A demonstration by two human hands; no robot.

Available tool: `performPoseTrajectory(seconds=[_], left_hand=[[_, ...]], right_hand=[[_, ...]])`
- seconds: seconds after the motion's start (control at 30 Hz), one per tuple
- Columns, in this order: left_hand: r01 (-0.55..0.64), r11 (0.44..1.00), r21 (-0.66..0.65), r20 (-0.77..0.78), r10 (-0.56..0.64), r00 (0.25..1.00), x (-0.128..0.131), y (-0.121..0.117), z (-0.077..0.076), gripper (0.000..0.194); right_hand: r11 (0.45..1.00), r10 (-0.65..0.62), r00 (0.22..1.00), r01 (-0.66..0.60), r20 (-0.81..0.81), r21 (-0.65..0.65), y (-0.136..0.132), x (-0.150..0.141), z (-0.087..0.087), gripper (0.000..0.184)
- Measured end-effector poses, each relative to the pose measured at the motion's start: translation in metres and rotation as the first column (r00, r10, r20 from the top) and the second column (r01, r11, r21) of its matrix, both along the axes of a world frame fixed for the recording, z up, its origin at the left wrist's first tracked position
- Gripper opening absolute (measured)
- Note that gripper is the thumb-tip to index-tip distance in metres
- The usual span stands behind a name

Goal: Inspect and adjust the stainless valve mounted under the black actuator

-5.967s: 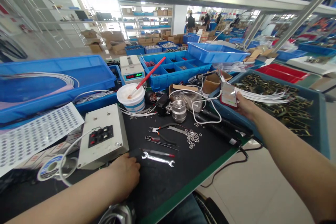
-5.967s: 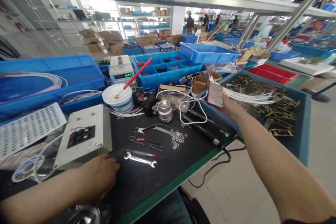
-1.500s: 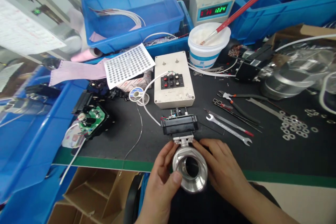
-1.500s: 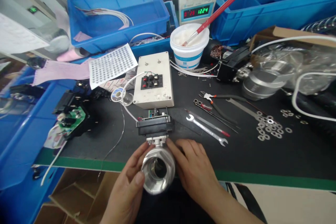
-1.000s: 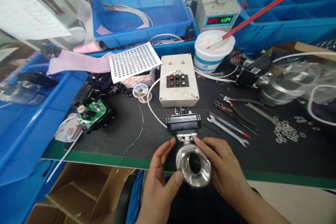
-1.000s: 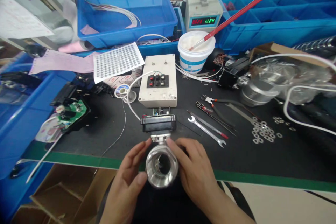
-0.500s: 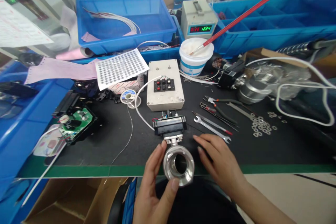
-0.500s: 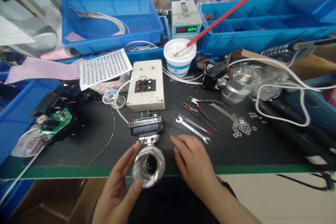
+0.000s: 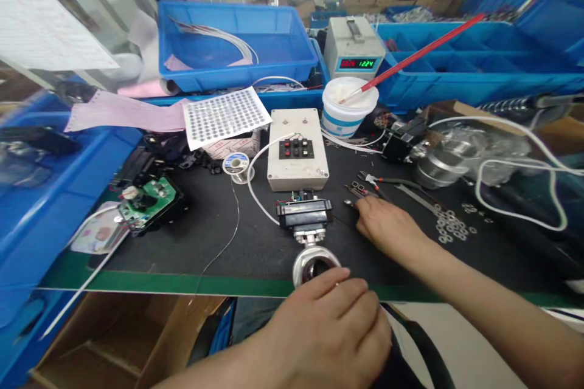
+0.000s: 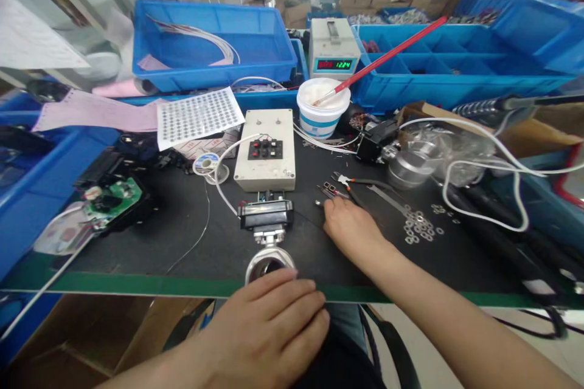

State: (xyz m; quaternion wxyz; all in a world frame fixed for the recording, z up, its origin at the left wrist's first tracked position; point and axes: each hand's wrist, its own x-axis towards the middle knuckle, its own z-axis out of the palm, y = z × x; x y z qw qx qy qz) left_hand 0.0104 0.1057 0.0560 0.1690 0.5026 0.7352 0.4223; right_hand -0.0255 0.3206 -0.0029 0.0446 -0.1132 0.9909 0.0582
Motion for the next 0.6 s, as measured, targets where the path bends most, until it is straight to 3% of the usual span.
performPoseTrajectory(seconds=[0.07, 0.13, 0.23, 0.27, 0.33, 0.43, 0.5, 0.6], left_hand=[[0.060, 0.998, 0.018, -0.231, -0.054, 0.971, -0.005, 0.012, -0.001, 0.031], [0.068, 0.998, -0.011, -0.378, -0.067, 0.924, -0.008, 0.021, -0.007, 0.023], [0.062, 0.995, -0.084, -0.477, -0.095, 0.873, -0.011, 0.025, -0.017, 0.014], [0.066, 0.994, -0.090, -0.491, -0.102, 0.865, -0.012, 0.026, -0.019, 0.014], [0.060, 0.995, -0.084, -0.493, -0.094, 0.865, -0.013, 0.025, -0.022, 0.015], [0.025, 0.997, -0.075, -0.453, -0.057, 0.890, -0.010, 0.026, -0.024, 0.015], [0.021, 0.997, -0.076, -0.391, -0.049, 0.919, -0.007, 0.027, -0.026, 0.019], [0.022, 0.998, -0.057, -0.266, -0.036, 0.963, -0.005, 0.029, -0.027, 0.032]], right_hand=[[1.000, -0.003, 1.000, 0.003, -0.004, -0.029, 0.009, -0.002, -0.005, 0.005], [0.987, 0.000, 0.999, -0.006, -0.039, -0.158, 0.016, 0.000, -0.002, 0.006], [0.914, 0.084, 0.981, -0.146, -0.177, -0.378, 0.016, 0.010, 0.026, 0.019], [0.903, 0.147, 0.962, -0.225, -0.229, -0.367, 0.011, 0.012, 0.040, 0.023], [0.904, 0.312, 0.910, -0.373, -0.273, -0.210, -0.004, 0.015, 0.069, 0.025], [0.867, 0.486, 0.850, -0.499, -0.204, -0.011, -0.031, 0.011, 0.096, 0.017], [0.850, 0.526, 0.837, -0.524, -0.151, 0.055, -0.046, 0.006, 0.100, 0.017], [0.833, 0.552, 0.825, -0.541, -0.119, 0.111, -0.060, 0.001, 0.091, 0.019]])
